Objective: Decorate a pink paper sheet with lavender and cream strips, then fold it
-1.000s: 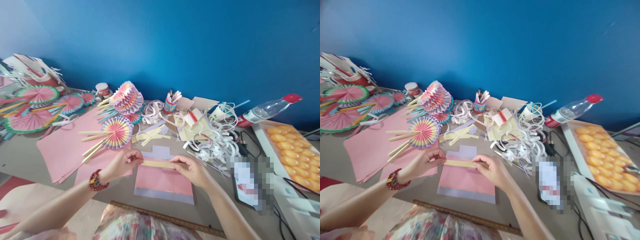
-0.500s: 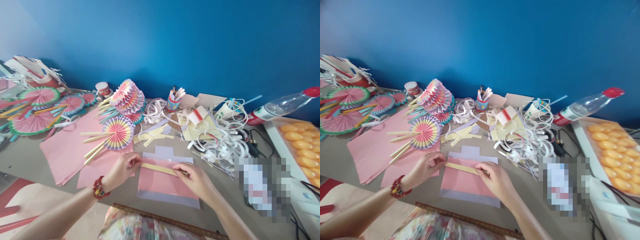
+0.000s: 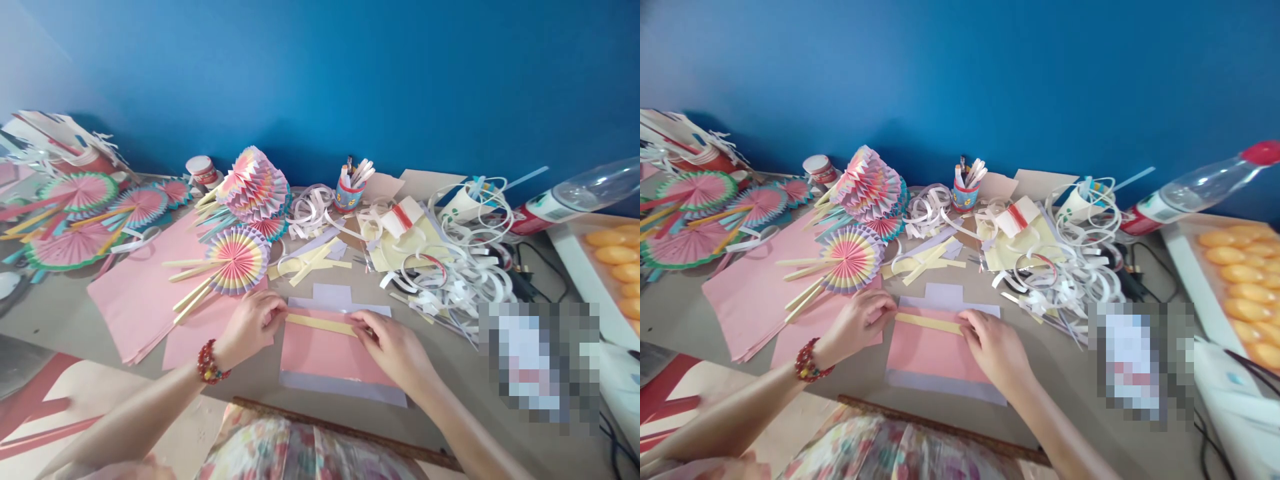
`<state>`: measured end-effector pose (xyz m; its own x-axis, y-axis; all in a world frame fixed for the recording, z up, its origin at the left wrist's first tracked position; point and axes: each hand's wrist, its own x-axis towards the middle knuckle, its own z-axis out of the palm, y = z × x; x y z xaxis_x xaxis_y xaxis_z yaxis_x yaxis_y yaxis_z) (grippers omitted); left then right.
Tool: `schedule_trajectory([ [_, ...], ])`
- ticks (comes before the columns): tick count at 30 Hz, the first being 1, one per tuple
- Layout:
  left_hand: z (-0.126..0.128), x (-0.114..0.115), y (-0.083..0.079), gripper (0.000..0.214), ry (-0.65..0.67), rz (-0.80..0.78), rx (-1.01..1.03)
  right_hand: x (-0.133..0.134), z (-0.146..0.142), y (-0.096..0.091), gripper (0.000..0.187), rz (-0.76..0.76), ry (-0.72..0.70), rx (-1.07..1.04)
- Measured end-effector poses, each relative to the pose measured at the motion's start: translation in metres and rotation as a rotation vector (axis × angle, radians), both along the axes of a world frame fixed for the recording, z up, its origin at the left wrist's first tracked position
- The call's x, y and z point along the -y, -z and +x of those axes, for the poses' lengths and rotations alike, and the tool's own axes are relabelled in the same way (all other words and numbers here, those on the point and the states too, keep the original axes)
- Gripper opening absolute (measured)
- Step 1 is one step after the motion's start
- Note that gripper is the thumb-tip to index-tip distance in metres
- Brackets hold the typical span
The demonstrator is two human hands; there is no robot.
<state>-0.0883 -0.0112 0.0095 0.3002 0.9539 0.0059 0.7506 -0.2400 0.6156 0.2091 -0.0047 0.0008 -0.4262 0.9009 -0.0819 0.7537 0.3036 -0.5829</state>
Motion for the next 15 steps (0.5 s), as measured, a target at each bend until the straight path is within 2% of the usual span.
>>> schedule_trajectory([
  [8,0.005,-0.010,0.001,0.012,-0.011,0.045,-0.012,-0.004,0.001,0.005,0.008,0.061,0.059,0.038],
  [15,0.007,-0.013,0.001,0.012,-0.026,0.017,-0.033,-0.008,0.001,0.007,0.010,0.047,0.093,0.014],
])
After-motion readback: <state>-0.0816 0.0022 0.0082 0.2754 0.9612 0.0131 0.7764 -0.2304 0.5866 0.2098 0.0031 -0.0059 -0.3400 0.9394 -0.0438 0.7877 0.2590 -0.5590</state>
